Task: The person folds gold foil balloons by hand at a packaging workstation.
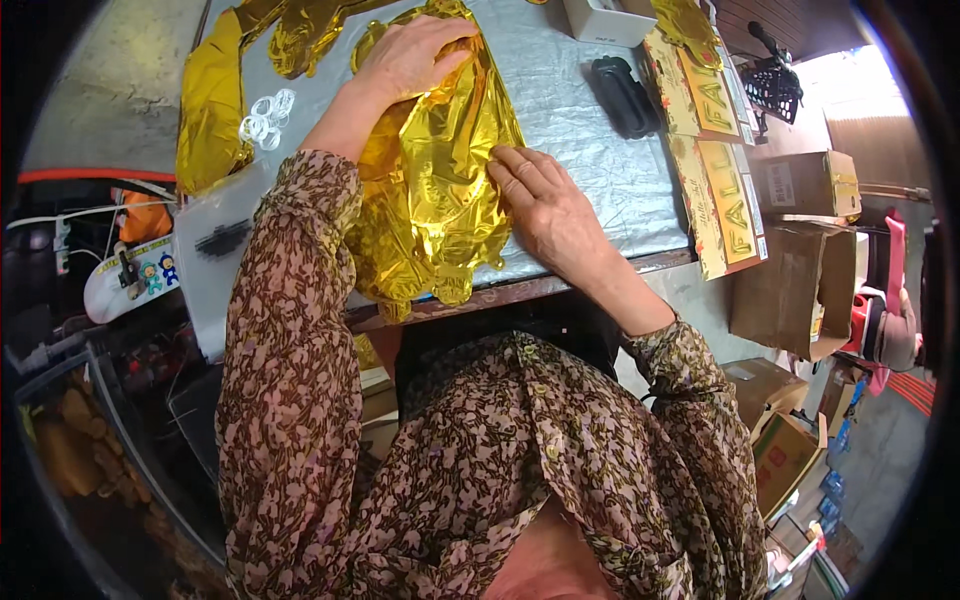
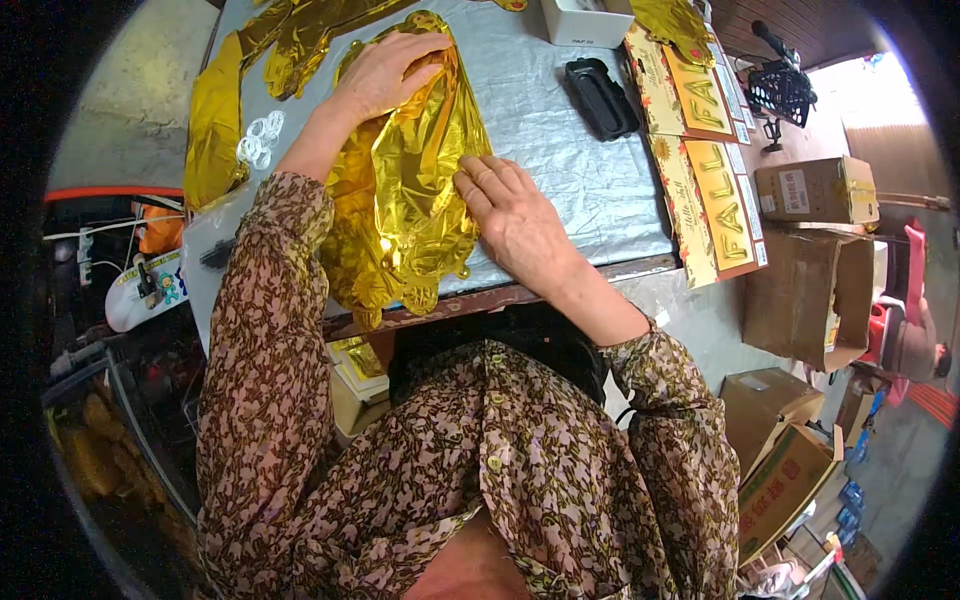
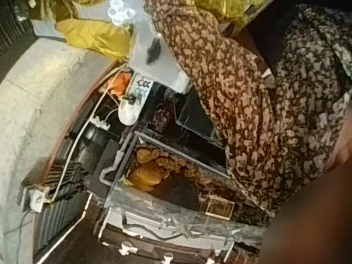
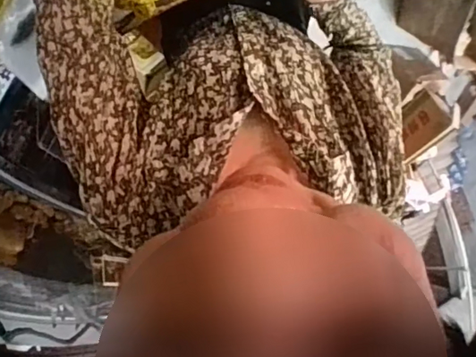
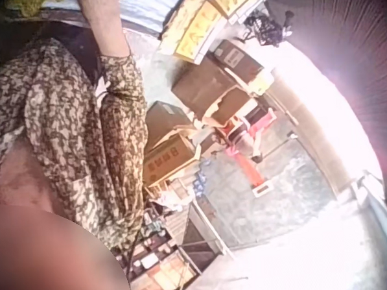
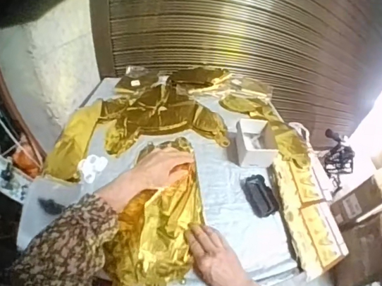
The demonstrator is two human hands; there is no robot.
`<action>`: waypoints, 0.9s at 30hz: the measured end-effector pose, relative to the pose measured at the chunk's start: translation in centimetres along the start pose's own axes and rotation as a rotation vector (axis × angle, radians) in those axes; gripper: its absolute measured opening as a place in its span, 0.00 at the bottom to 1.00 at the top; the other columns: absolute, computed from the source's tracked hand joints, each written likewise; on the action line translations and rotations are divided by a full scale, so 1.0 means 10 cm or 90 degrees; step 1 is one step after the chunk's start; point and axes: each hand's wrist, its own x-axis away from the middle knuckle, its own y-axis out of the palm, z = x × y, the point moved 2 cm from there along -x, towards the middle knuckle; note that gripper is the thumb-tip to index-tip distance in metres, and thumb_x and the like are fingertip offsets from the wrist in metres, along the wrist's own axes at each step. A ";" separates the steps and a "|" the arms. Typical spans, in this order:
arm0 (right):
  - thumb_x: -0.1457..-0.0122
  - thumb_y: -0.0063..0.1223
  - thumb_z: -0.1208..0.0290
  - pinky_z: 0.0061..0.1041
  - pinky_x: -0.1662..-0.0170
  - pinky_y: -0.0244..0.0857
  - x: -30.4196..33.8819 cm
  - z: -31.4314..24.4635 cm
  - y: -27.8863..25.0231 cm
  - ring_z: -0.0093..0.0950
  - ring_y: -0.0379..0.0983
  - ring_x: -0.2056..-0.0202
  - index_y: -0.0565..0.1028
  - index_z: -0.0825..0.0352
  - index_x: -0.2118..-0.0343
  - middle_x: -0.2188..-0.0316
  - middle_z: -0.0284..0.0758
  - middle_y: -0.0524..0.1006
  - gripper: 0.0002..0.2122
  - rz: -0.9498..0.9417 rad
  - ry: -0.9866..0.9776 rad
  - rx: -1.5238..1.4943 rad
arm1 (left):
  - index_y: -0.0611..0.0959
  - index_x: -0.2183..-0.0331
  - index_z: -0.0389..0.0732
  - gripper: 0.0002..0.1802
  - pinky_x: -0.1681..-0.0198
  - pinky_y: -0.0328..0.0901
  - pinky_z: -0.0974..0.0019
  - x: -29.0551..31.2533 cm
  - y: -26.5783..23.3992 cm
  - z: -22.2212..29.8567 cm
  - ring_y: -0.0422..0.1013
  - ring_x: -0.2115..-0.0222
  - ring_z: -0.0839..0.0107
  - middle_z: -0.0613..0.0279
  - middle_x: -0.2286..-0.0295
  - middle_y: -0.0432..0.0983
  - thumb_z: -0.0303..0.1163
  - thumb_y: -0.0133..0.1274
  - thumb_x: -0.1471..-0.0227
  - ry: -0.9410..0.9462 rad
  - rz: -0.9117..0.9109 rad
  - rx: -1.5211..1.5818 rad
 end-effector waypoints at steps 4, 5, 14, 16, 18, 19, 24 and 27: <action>0.45 0.57 0.80 0.41 0.37 0.65 0.00 0.00 0.00 0.44 0.69 0.40 0.74 0.75 0.45 0.42 0.47 0.74 0.23 -0.002 0.007 -0.006 | 0.81 0.44 0.48 0.22 0.40 0.68 0.54 -0.06 -0.06 -0.01 0.72 0.44 0.56 0.61 0.46 0.79 0.43 0.57 0.37 0.020 -0.030 -0.002; 0.45 0.56 0.80 0.41 0.37 0.64 0.00 -0.01 0.00 0.44 0.69 0.40 0.74 0.75 0.45 0.42 0.47 0.73 0.22 -0.009 0.006 0.007 | 0.81 0.44 0.48 0.22 0.40 0.68 0.54 -0.06 -0.09 -0.02 0.72 0.44 0.56 0.61 0.46 0.79 0.43 0.57 0.37 0.020 -0.029 -0.005; 0.44 0.56 0.78 0.41 0.37 0.63 0.01 -0.03 0.01 0.44 0.69 0.40 0.74 0.75 0.45 0.41 0.46 0.74 0.21 -0.019 0.005 0.044 | 0.85 0.50 0.42 0.20 0.41 0.68 0.55 0.16 -0.35 0.32 0.74 0.46 0.55 0.57 0.47 0.80 0.43 0.60 0.40 -0.033 0.033 0.088; 0.44 0.56 0.78 0.41 0.37 0.63 0.01 -0.03 0.00 0.44 0.69 0.40 0.75 0.74 0.45 0.41 0.46 0.74 0.21 -0.019 0.005 0.045 | 0.85 0.50 0.43 0.20 0.42 0.68 0.50 0.33 -0.38 0.60 0.74 0.47 0.58 0.58 0.48 0.80 0.42 0.61 0.41 -0.002 0.009 0.057; 0.43 0.56 0.78 0.41 0.37 0.63 0.00 -0.03 0.00 0.43 0.69 0.40 0.75 0.74 0.45 0.42 0.46 0.74 0.21 -0.024 0.005 0.043 | 0.85 0.50 0.43 0.20 0.43 0.68 0.48 0.43 -0.43 0.76 0.75 0.49 0.59 0.59 0.48 0.80 0.43 0.61 0.41 -0.035 -0.008 0.056; 0.43 0.56 0.77 0.41 0.38 0.63 -0.01 -0.03 -0.02 0.43 0.70 0.40 0.75 0.74 0.46 0.42 0.46 0.74 0.21 -0.025 0.004 0.047 | 0.85 0.50 0.42 0.21 0.44 0.68 0.49 0.47 -0.43 0.77 0.75 0.50 0.59 0.59 0.48 0.80 0.43 0.61 0.41 -0.043 -0.027 0.036; 0.43 0.59 0.76 0.41 0.44 0.67 -0.22 0.05 -0.19 0.43 0.75 0.48 0.77 0.72 0.49 0.49 0.46 0.78 0.18 -0.072 -0.001 -0.040 | 0.83 0.49 0.40 0.25 0.46 0.69 0.53 0.63 -0.34 0.68 0.73 0.49 0.58 0.60 0.48 0.79 0.45 0.62 0.43 -0.063 -0.036 0.038; 0.39 0.55 0.78 0.42 0.56 0.73 -0.66 0.34 -0.21 0.50 0.77 0.60 0.81 0.70 0.55 0.59 0.50 0.81 0.11 -0.115 0.084 -0.161 | 0.83 0.48 0.41 0.26 0.44 0.68 0.54 0.72 -0.34 0.69 0.73 0.49 0.59 0.61 0.47 0.78 0.46 0.61 0.43 -0.078 -0.022 0.023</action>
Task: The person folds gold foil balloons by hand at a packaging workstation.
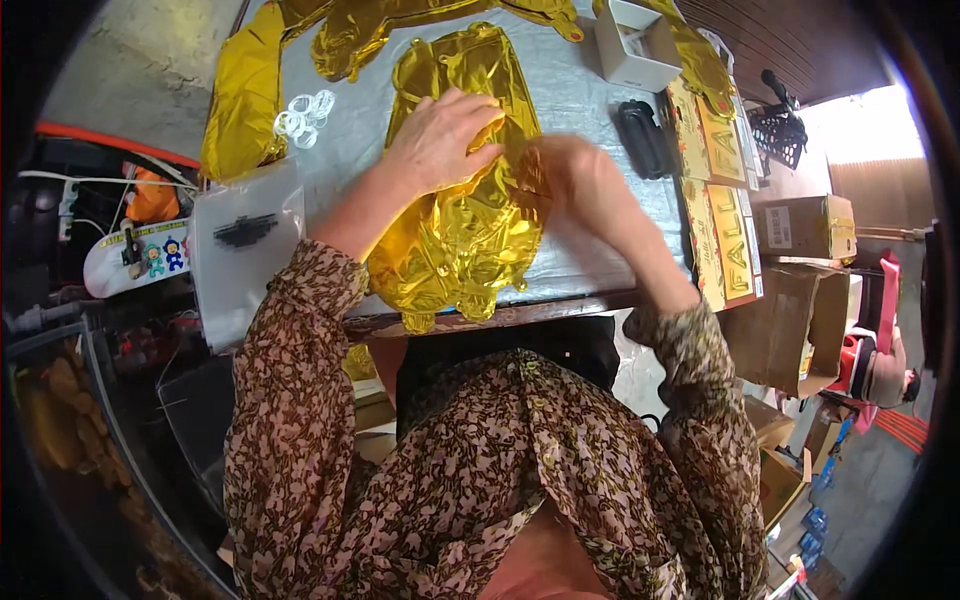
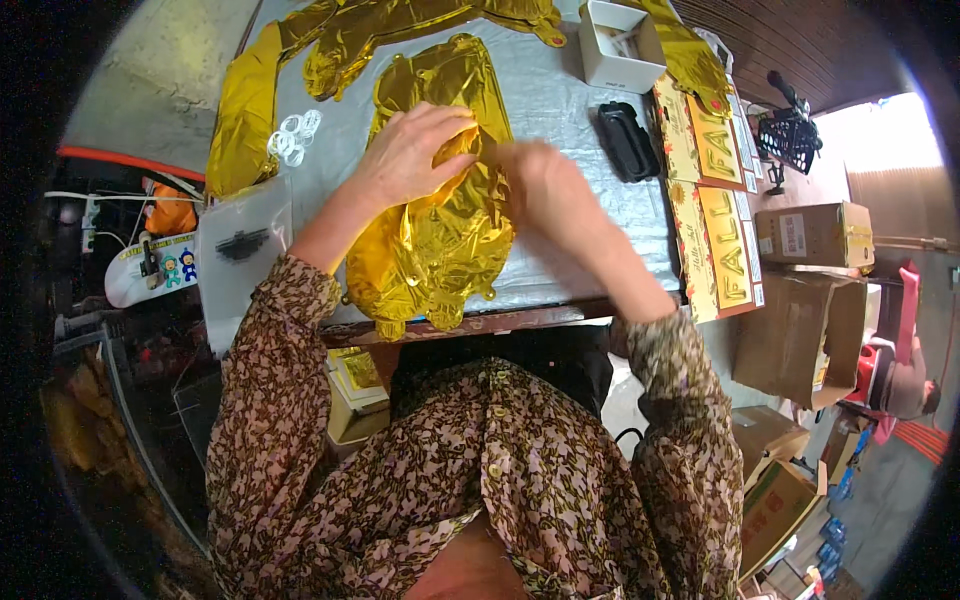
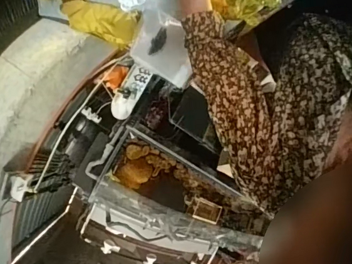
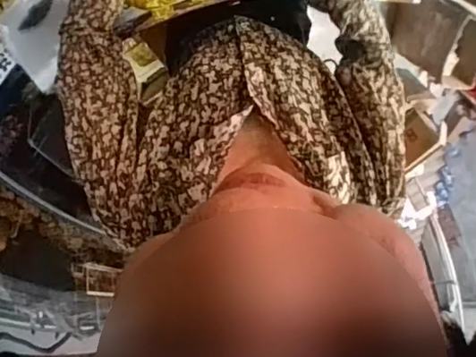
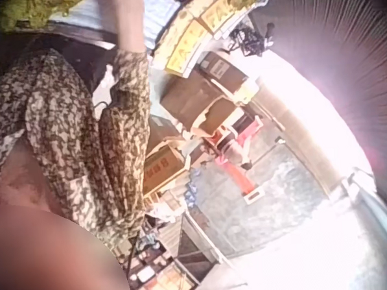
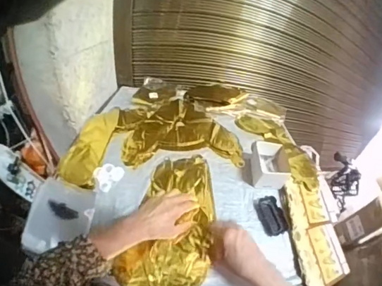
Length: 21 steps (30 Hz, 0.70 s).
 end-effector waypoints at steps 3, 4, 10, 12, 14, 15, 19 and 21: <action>0.38 0.53 0.79 0.42 0.54 0.72 -0.54 0.47 0.00 0.50 0.78 0.57 0.81 0.70 0.54 0.58 0.48 0.81 0.11 0.118 -0.033 0.023 | 0.82 0.46 0.42 0.28 0.42 0.66 0.54 -0.06 0.00 0.03 0.72 0.47 0.60 0.61 0.45 0.77 0.48 0.61 0.43 -0.003 -0.032 0.030; 0.38 0.52 0.80 0.41 0.53 0.73 -0.71 0.65 0.04 0.50 0.78 0.56 0.81 0.70 0.54 0.58 0.48 0.81 0.11 0.123 -0.064 0.048 | 0.82 0.46 0.42 0.28 0.42 0.66 0.54 -0.09 0.01 0.03 0.72 0.47 0.60 0.61 0.45 0.77 0.48 0.61 0.43 -0.001 -0.028 0.030; 0.38 0.50 0.80 0.40 0.51 0.73 -1.39 1.07 0.20 0.48 0.78 0.54 0.82 0.69 0.55 0.57 0.47 0.81 0.12 0.096 -0.095 0.067 | 0.82 0.44 0.46 0.28 0.39 0.63 0.54 0.00 0.08 0.01 0.70 0.42 0.63 0.63 0.42 0.75 0.50 0.59 0.42 -0.037 -0.023 0.033; 0.43 0.53 0.78 0.43 0.50 0.72 -1.55 1.17 0.19 0.49 0.78 0.54 0.83 0.67 0.60 0.57 0.47 0.81 0.10 0.143 -0.088 0.054 | 0.82 0.45 0.46 0.28 0.39 0.62 0.54 0.00 0.05 0.02 0.69 0.42 0.64 0.64 0.42 0.75 0.50 0.59 0.42 -0.045 -0.021 0.054; 0.42 0.53 0.77 0.44 0.50 0.72 -1.68 1.24 0.13 0.50 0.77 0.54 0.83 0.65 0.59 0.56 0.48 0.81 0.11 0.108 -0.065 0.080 | 0.82 0.45 0.46 0.28 0.40 0.62 0.53 -0.02 0.06 0.03 0.69 0.42 0.65 0.64 0.41 0.75 0.50 0.59 0.42 -0.041 -0.016 0.068; 0.42 0.54 0.76 0.44 0.51 0.72 -1.73 1.18 0.13 0.49 0.77 0.54 0.83 0.64 0.57 0.56 0.48 0.80 0.11 0.091 -0.037 0.126 | 0.82 0.45 0.46 0.28 0.40 0.62 0.53 0.00 0.06 0.02 0.69 0.42 0.65 0.64 0.41 0.75 0.50 0.59 0.42 -0.047 -0.015 0.068; 0.38 0.52 0.77 0.42 0.51 0.72 -1.57 0.70 0.08 0.49 0.78 0.55 0.83 0.67 0.57 0.56 0.48 0.80 0.10 0.139 -0.018 0.139 | 0.82 0.45 0.47 0.28 0.40 0.61 0.55 0.08 0.07 -0.04 0.69 0.43 0.65 0.66 0.42 0.75 0.50 0.60 0.42 -0.069 -0.005 0.075; 0.39 0.54 0.74 0.43 0.53 0.73 -1.28 0.63 0.10 0.49 0.78 0.55 0.84 0.65 0.57 0.58 0.47 0.80 0.10 0.115 -0.071 0.108 | 0.82 0.45 0.47 0.28 0.41 0.60 0.56 0.05 0.07 -0.01 0.69 0.43 0.65 0.67 0.42 0.75 0.51 0.60 0.42 -0.061 0.001 0.067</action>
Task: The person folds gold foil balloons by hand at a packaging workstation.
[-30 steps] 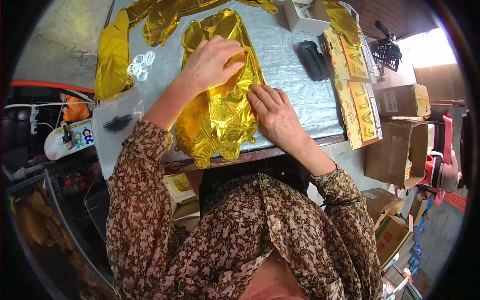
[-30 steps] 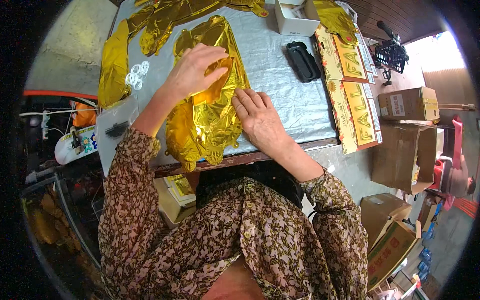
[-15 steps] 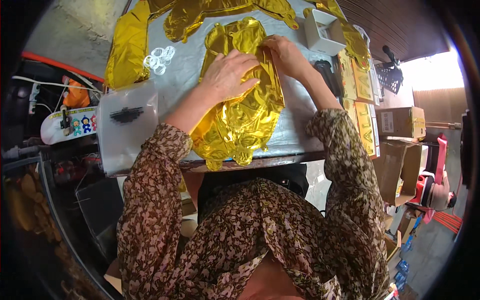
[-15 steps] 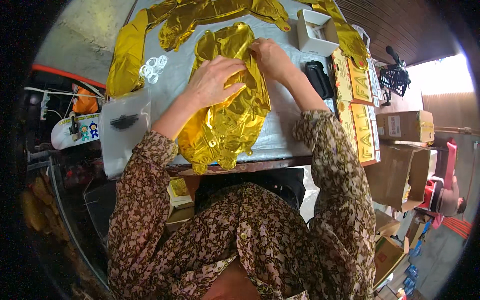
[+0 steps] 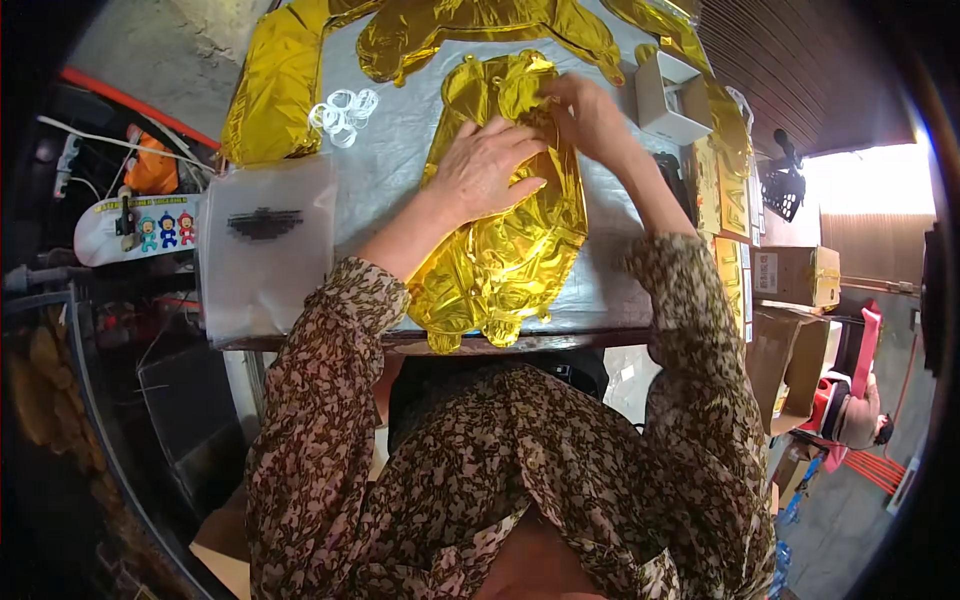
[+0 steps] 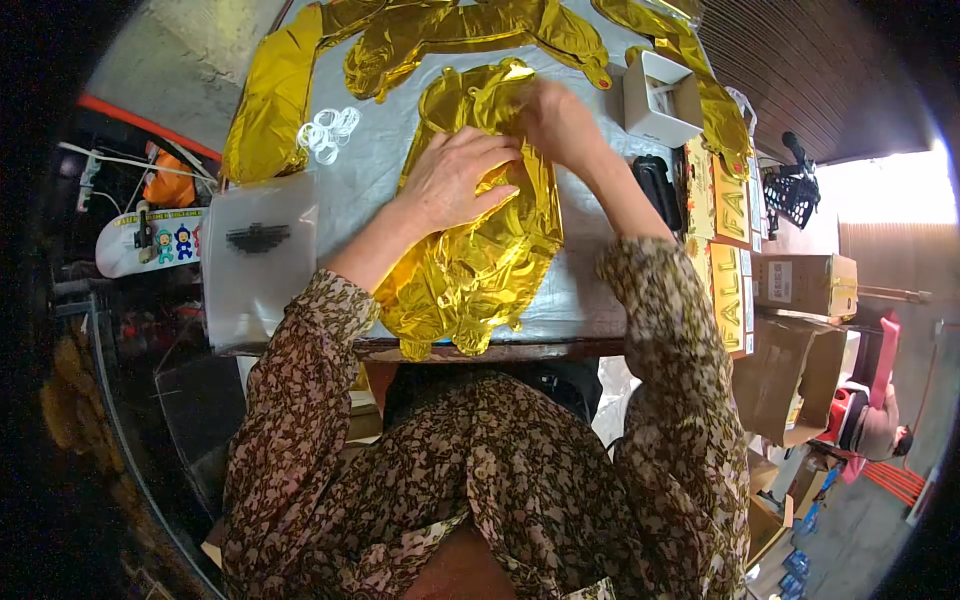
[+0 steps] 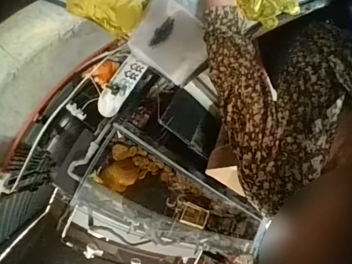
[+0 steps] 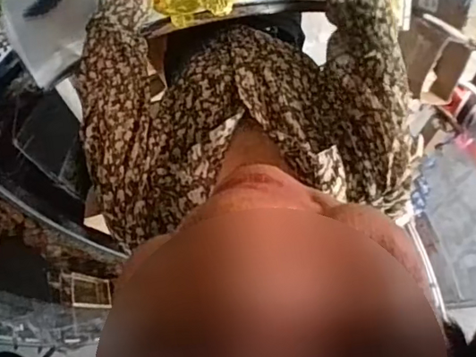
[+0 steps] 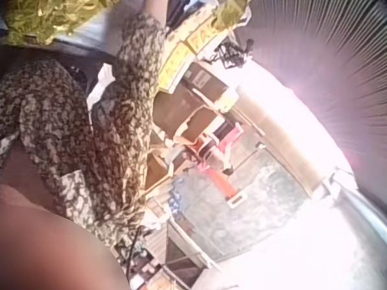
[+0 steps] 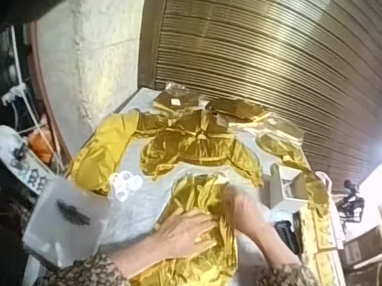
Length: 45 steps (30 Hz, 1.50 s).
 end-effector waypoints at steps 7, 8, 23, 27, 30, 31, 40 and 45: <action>0.42 0.59 0.66 0.43 0.56 0.75 0.19 0.20 -0.05 0.48 0.81 0.60 0.85 0.66 0.64 0.64 0.46 0.84 0.10 0.038 0.171 -0.011 | 0.83 0.45 0.47 0.28 0.42 0.61 0.56 0.00 0.07 0.00 0.69 0.44 0.67 0.69 0.42 0.76 0.51 0.59 0.42 0.007 0.024 0.008; 0.43 0.60 0.63 0.42 0.57 0.76 0.17 0.31 -0.03 0.47 0.82 0.62 0.85 0.68 0.66 0.66 0.47 0.85 0.12 -0.071 0.316 -0.026 | 0.84 0.46 0.48 0.27 0.43 0.61 0.55 0.01 0.08 0.00 0.69 0.44 0.68 0.71 0.43 0.76 0.51 0.60 0.43 0.006 0.037 0.010; 0.46 0.64 0.62 0.46 0.59 0.75 0.55 -0.44 -0.19 0.50 0.81 0.62 0.82 0.66 0.62 0.63 0.48 0.83 0.13 -0.065 0.209 -0.042 | 0.82 0.45 0.42 0.26 0.38 0.67 0.52 0.21 -0.34 -0.08 0.73 0.43 0.55 0.53 0.43 0.76 0.43 0.62 0.41 -0.058 0.106 0.144; 0.41 0.63 0.67 0.40 0.59 0.75 0.83 -0.72 0.00 0.43 0.79 0.61 0.84 0.65 0.59 0.59 0.41 0.82 0.11 -0.060 -0.041 -0.050 | 0.85 0.54 0.37 0.21 0.48 0.72 0.56 0.79 -0.65 -0.27 0.79 0.57 0.54 0.51 0.57 0.81 0.41 0.65 0.43 -0.284 0.166 0.067; 0.40 0.61 0.74 0.37 0.54 0.74 0.95 -0.99 -0.02 0.42 0.78 0.58 0.83 0.64 0.52 0.59 0.40 0.78 0.13 -0.082 -0.096 -0.081 | 0.85 0.60 0.35 0.22 0.53 0.71 0.55 1.15 -0.67 -0.21 0.77 0.58 0.50 0.50 0.60 0.79 0.44 0.68 0.46 -0.348 0.103 -0.048; 0.40 0.61 0.74 0.37 0.54 0.74 0.97 -0.99 -0.01 0.42 0.78 0.58 0.83 0.64 0.52 0.59 0.40 0.78 0.13 -0.085 -0.097 -0.084 | 0.85 0.60 0.35 0.22 0.53 0.71 0.55 1.17 -0.64 -0.16 0.77 0.58 0.50 0.50 0.60 0.79 0.44 0.68 0.46 -0.352 0.102 -0.049; 0.42 0.59 0.77 0.35 0.48 0.73 1.01 -0.99 0.00 0.40 0.75 0.52 0.81 0.61 0.48 0.54 0.38 0.77 0.18 -0.107 -0.128 -0.035 | 0.84 0.69 0.34 0.24 0.52 0.69 0.53 1.04 -0.46 0.13 0.74 0.55 0.49 0.48 0.59 0.75 0.47 0.72 0.53 -0.430 0.065 -0.155; 0.42 0.59 0.76 0.36 0.48 0.72 1.01 -0.99 -0.03 0.40 0.75 0.51 0.80 0.59 0.47 0.53 0.38 0.76 0.19 -0.138 -0.122 -0.052 | 0.83 0.70 0.33 0.23 0.54 0.71 0.53 0.97 -0.53 0.11 0.77 0.59 0.49 0.48 0.60 0.78 0.46 0.70 0.50 -0.444 0.008 -0.006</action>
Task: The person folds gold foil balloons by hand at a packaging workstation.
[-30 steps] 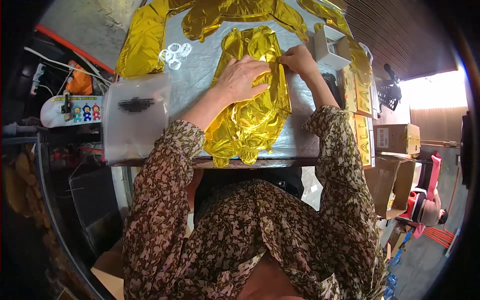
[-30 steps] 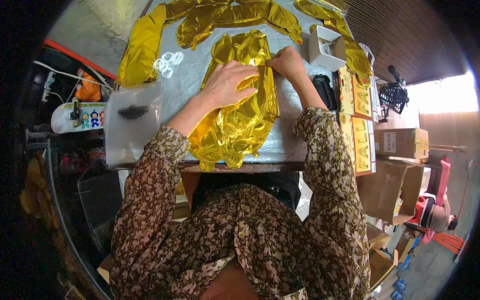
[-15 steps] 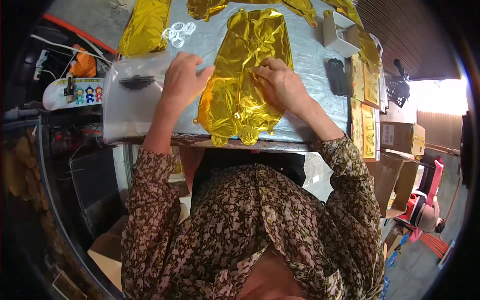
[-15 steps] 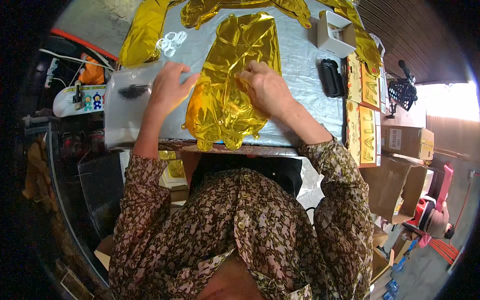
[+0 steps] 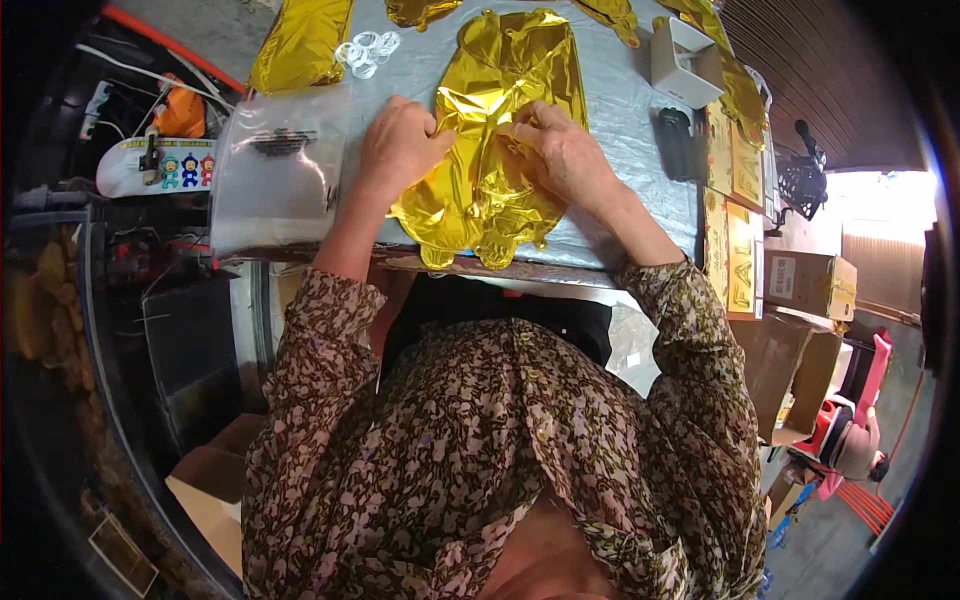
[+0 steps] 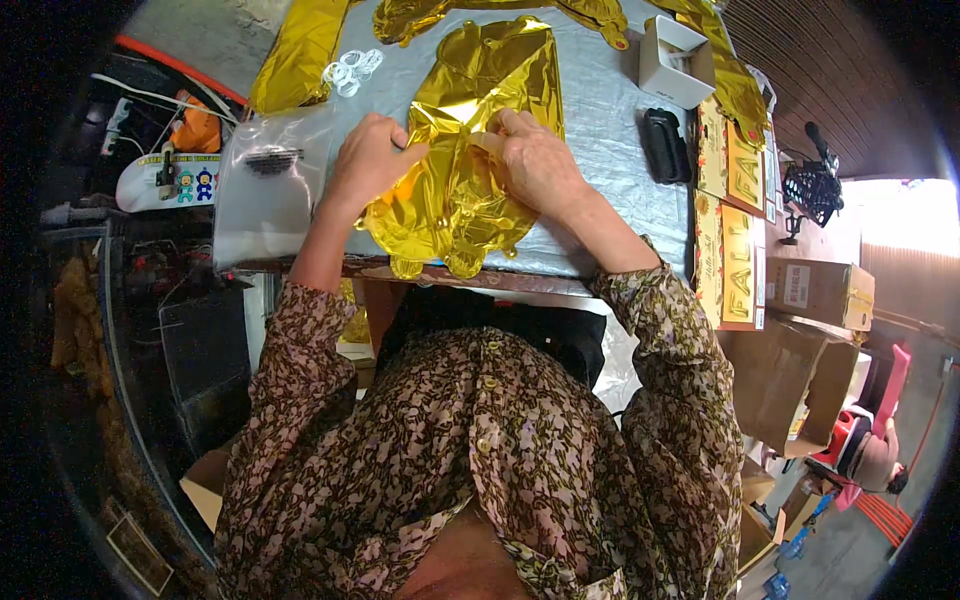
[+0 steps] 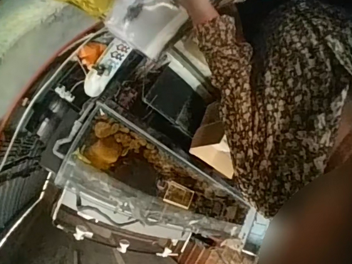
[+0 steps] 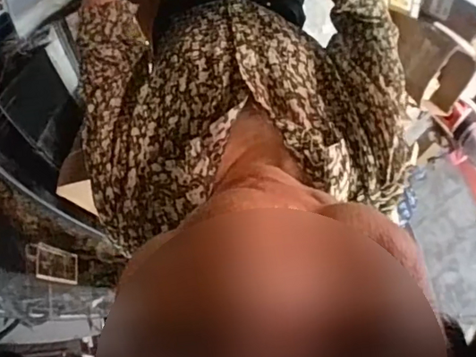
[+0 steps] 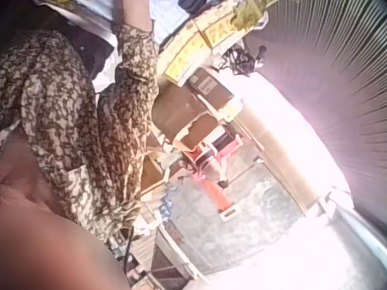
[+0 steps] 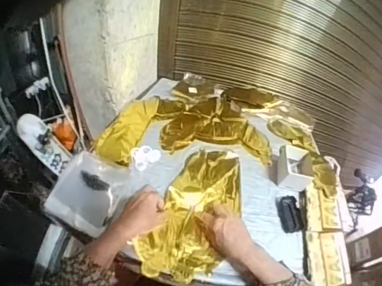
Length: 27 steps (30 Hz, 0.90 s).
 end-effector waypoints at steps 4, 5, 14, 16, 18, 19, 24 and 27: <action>0.42 0.60 0.75 0.36 0.47 0.72 0.01 0.02 -0.01 0.41 0.75 0.51 0.80 0.59 0.47 0.53 0.38 0.76 0.19 0.002 0.001 -0.016 | 0.81 0.62 0.31 0.29 0.54 0.71 0.58 -0.09 -0.06 0.03 0.79 0.59 0.57 0.46 0.59 0.81 0.49 0.70 0.49 -0.030 -0.048 0.108; 0.42 0.60 0.75 0.36 0.47 0.72 0.03 0.06 0.00 0.41 0.75 0.51 0.80 0.59 0.47 0.52 0.38 0.76 0.19 0.020 -0.024 -0.007 | 0.80 0.58 0.30 0.33 0.54 0.72 0.60 -0.12 -0.06 0.05 0.79 0.58 0.60 0.45 0.59 0.81 0.51 0.70 0.49 -0.021 -0.036 0.129; 0.41 0.59 0.72 0.35 0.47 0.70 0.02 0.07 0.07 0.38 0.75 0.53 0.82 0.57 0.48 0.56 0.36 0.76 0.16 0.040 -0.030 -0.013 | 0.73 0.44 0.21 0.62 0.49 0.71 0.61 -0.89 -0.01 0.06 0.78 0.51 0.57 0.41 0.51 0.80 0.69 0.70 0.59 -0.121 -0.085 0.119; 0.41 0.59 0.72 0.35 0.47 0.70 0.01 0.07 0.06 0.38 0.74 0.53 0.82 0.57 0.48 0.55 0.36 0.76 0.16 0.043 -0.033 -0.009 | 0.75 0.46 0.23 0.60 0.48 0.72 0.57 -1.01 0.06 0.17 0.78 0.51 0.53 0.40 0.51 0.80 0.68 0.71 0.64 -0.125 -0.205 0.056; 0.40 0.59 0.71 0.36 0.47 0.70 0.02 0.05 0.05 0.38 0.74 0.53 0.82 0.57 0.49 0.55 0.36 0.76 0.16 0.046 -0.027 -0.014 | 0.76 0.47 0.25 0.58 0.48 0.72 0.56 -1.00 0.15 0.24 0.78 0.50 0.52 0.39 0.51 0.80 0.65 0.73 0.65 -0.134 -0.131 0.019; 0.40 0.59 0.71 0.36 0.47 0.70 0.02 0.06 0.06 0.38 0.74 0.53 0.82 0.57 0.49 0.55 0.36 0.76 0.16 0.046 -0.026 -0.012 | 0.77 0.47 0.26 0.57 0.48 0.72 0.55 -1.00 0.17 0.26 0.78 0.50 0.50 0.39 0.51 0.80 0.63 0.74 0.66 -0.144 -0.057 -0.019; 0.41 0.62 0.73 0.37 0.46 0.71 0.04 0.05 0.05 0.41 0.74 0.52 0.80 0.59 0.46 0.54 0.38 0.76 0.18 0.028 -0.028 -0.022 | 0.77 0.46 0.28 0.55 0.47 0.73 0.54 -1.03 0.27 0.26 0.78 0.50 0.49 0.40 0.50 0.80 0.59 0.75 0.67 -0.131 -0.028 -0.032; 0.41 0.62 0.73 0.36 0.46 0.70 0.04 0.04 0.05 0.41 0.74 0.52 0.80 0.60 0.46 0.54 0.38 0.76 0.18 0.056 -0.025 -0.044 | 0.79 0.49 0.30 0.50 0.50 0.73 0.57 -1.02 0.26 0.18 0.80 0.53 0.54 0.43 0.53 0.82 0.57 0.75 0.64 -0.098 0.002 -0.016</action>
